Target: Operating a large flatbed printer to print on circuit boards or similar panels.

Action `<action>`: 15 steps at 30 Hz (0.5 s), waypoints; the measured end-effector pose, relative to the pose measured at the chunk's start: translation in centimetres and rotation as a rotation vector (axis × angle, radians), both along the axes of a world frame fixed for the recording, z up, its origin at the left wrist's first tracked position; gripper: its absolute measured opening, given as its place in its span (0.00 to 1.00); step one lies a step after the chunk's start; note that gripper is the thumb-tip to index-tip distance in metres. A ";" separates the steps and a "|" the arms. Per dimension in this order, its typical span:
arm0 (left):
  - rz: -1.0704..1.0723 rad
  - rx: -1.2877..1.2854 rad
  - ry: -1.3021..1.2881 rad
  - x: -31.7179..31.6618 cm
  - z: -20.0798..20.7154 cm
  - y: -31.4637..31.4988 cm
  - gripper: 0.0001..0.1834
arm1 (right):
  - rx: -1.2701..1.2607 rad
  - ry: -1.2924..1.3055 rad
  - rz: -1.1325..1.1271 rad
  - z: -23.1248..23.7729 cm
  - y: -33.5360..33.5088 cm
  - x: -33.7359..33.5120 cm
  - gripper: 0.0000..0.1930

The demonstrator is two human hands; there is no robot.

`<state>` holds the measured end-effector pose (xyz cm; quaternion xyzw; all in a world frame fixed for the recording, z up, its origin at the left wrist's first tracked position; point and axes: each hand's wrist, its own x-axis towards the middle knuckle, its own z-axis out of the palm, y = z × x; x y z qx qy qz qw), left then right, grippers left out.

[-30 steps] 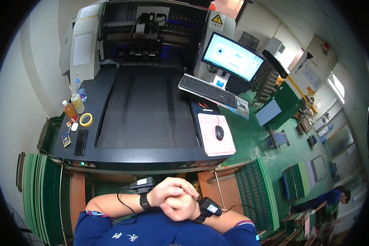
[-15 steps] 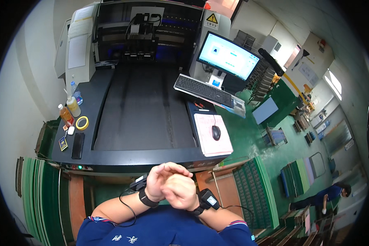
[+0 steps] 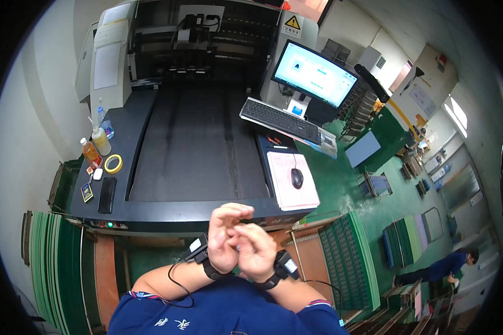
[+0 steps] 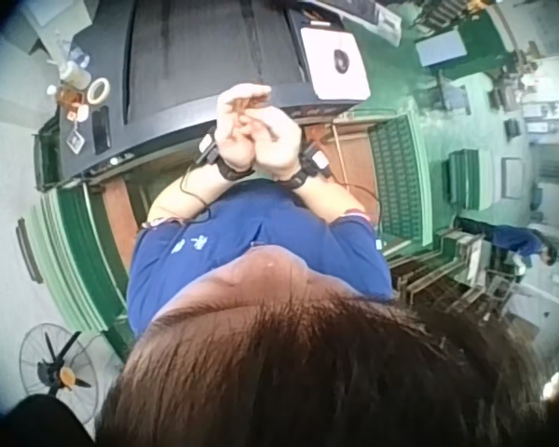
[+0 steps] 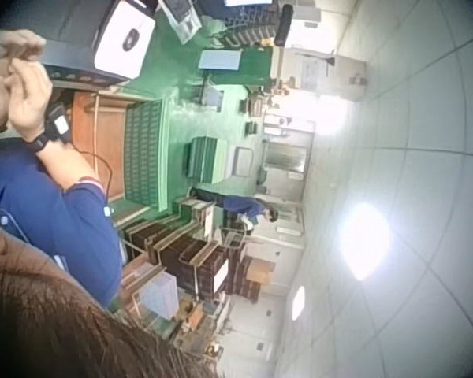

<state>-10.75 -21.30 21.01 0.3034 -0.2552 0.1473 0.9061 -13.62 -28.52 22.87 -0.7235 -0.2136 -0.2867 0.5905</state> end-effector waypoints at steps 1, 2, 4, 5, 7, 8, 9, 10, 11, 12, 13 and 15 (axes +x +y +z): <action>-0.105 -0.008 -0.052 0.2 0.0 -0.1 0.24 | 0.026 -0.014 0.014 -0.4 -0.9 0.6 0.06; -0.250 0.044 -0.024 0.2 0.2 0.4 0.25 | 0.140 0.059 0.109 -0.7 -1.8 0.6 0.07; -0.573 0.135 0.056 1.1 -0.3 1.9 0.26 | 0.165 0.158 0.199 -0.5 -3.2 0.1 0.11; -0.624 0.152 0.050 1.7 -0.3 2.1 0.27 | 0.103 0.243 0.151 0.1 -3.2 -0.5 0.09; -0.832 0.087 0.075 2.0 -0.3 2.0 0.26 | -0.034 0.137 0.283 -0.7 -3.5 -0.4 0.12; -0.900 0.111 0.087 1.9 -0.4 2.0 0.25 | -0.048 0.097 0.314 -1.6 -3.1 -0.5 0.18; -0.971 0.136 0.100 1.9 -0.7 2.0 0.24 | -0.056 0.101 0.336 -2.1 -2.4 -0.5 0.18; -0.870 0.333 0.067 1.8 -1.1 1.9 0.23 | -0.096 0.075 0.295 -2.4 -1.7 -0.8 0.19; -0.761 0.525 -0.040 1.7 -1.3 2.3 0.23 | -0.134 0.049 0.254 -2.4 -1.0 -1.1 0.19; -0.735 0.520 -0.028 1.1 -1.9 2.6 0.23 | -0.149 0.096 0.240 -3.0 -0.9 -1.7 0.19; -0.707 0.514 -0.014 0.4 -2.5 2.7 0.22 | -0.169 0.127 0.234 -3.3 -0.9 -2.2 0.16; -0.603 0.398 0.050 -1.1 -2.5 2.6 0.20 | -0.239 0.087 0.191 -3.1 -1.0 -2.7 0.10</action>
